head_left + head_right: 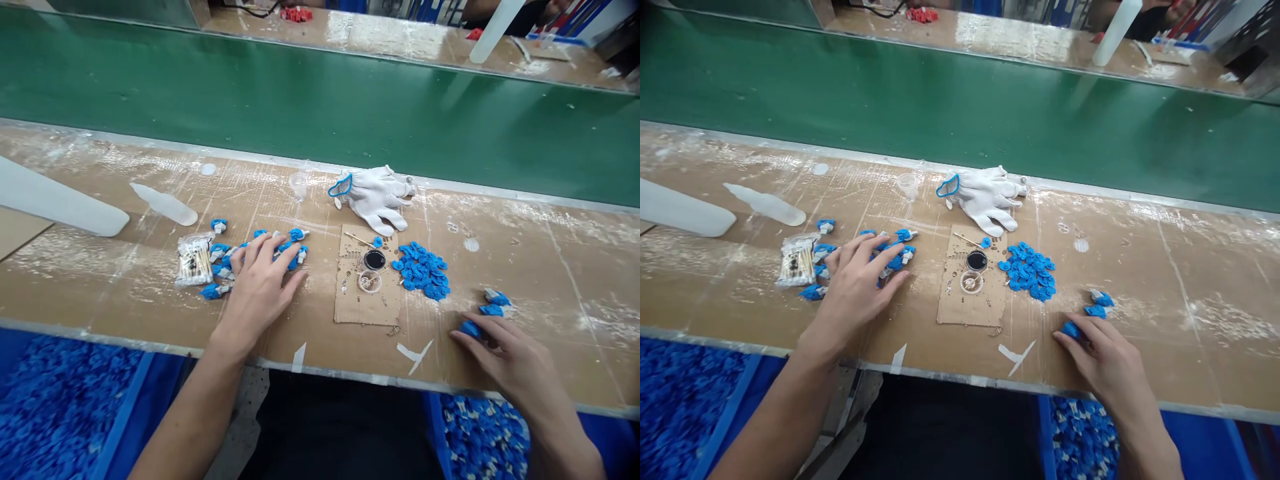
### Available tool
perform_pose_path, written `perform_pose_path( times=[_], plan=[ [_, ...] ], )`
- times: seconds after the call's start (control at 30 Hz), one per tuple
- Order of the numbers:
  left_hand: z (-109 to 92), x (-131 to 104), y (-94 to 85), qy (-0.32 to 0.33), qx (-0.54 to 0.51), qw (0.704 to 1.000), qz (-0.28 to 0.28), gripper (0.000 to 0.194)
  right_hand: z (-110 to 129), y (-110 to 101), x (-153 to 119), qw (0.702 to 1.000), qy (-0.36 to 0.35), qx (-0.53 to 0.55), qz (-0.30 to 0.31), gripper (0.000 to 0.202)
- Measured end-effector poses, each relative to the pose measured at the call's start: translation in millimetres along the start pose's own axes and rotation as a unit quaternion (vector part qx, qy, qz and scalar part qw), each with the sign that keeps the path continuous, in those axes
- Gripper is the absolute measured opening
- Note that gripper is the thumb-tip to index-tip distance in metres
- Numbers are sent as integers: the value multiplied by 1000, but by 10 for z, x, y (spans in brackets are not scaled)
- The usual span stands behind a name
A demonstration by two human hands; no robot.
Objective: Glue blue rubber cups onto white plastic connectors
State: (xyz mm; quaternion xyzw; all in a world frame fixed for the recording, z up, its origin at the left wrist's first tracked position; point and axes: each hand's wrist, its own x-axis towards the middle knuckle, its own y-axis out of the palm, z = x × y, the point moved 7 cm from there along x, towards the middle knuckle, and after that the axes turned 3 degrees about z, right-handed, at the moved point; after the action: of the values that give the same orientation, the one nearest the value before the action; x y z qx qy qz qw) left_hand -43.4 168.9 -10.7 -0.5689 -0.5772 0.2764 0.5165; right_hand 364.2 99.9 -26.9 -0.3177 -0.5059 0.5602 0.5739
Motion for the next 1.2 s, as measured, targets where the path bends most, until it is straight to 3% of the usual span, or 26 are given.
perform_pose_path(
  times=[0.1, 0.23, 0.33, 0.47, 0.67, 0.83, 0.9, 0.93, 1.03, 1.1, 1.13, 1.2],
  plan=[
    [-42, 93, 78, 8, 6, 1000, 8, 25, 90, -103, 40, 996, 12, -42, -72, 46],
    [-69, 108, 108, 31, 11, 999, -10, 25, 405, -225, 165, 986, 40, 19, -159, 23],
    [-57, 96, 120, 38, 2, 999, -30, 29, 804, -76, 442, 986, 1, 117, -119, 10],
    [-29, 99, 147, 40, -20, 998, -54, 34, 1187, 194, 831, 984, -30, 170, -47, 14],
    [48, 100, 158, 40, -89, 992, -78, 36, 1295, 290, 973, 985, -60, 162, -27, 12],
    [-66, -35, -58, 19, -188, 971, -144, 34, 1445, 235, 934, 976, -105, 189, -18, 11],
    [-97, -122, -94, -48, -303, 938, -162, 31, 1511, 230, 937, 976, -117, 181, -12, 11],
    [-103, -163, -52, -97, -378, 908, -152, 29, 1537, 229, 941, 977, -123, 172, -11, 12],
    [-185, -272, 211, -222, -601, 763, -87, 20, 1583, 224, 955, 980, -137, 144, -18, 13],
    [-267, -313, 359, -257, -691, 673, -56, 20, 1588, 224, 960, 980, -141, 137, -20, 13],
    [-296, -325, 408, -265, -712, 649, -45, 23, 1586, 224, 962, 980, -143, 138, -19, 12],
    [-328, -334, 460, -263, -720, 642, -34, 25, 1574, 206, 964, 978, -146, 144, -26, 10]
  ],
)
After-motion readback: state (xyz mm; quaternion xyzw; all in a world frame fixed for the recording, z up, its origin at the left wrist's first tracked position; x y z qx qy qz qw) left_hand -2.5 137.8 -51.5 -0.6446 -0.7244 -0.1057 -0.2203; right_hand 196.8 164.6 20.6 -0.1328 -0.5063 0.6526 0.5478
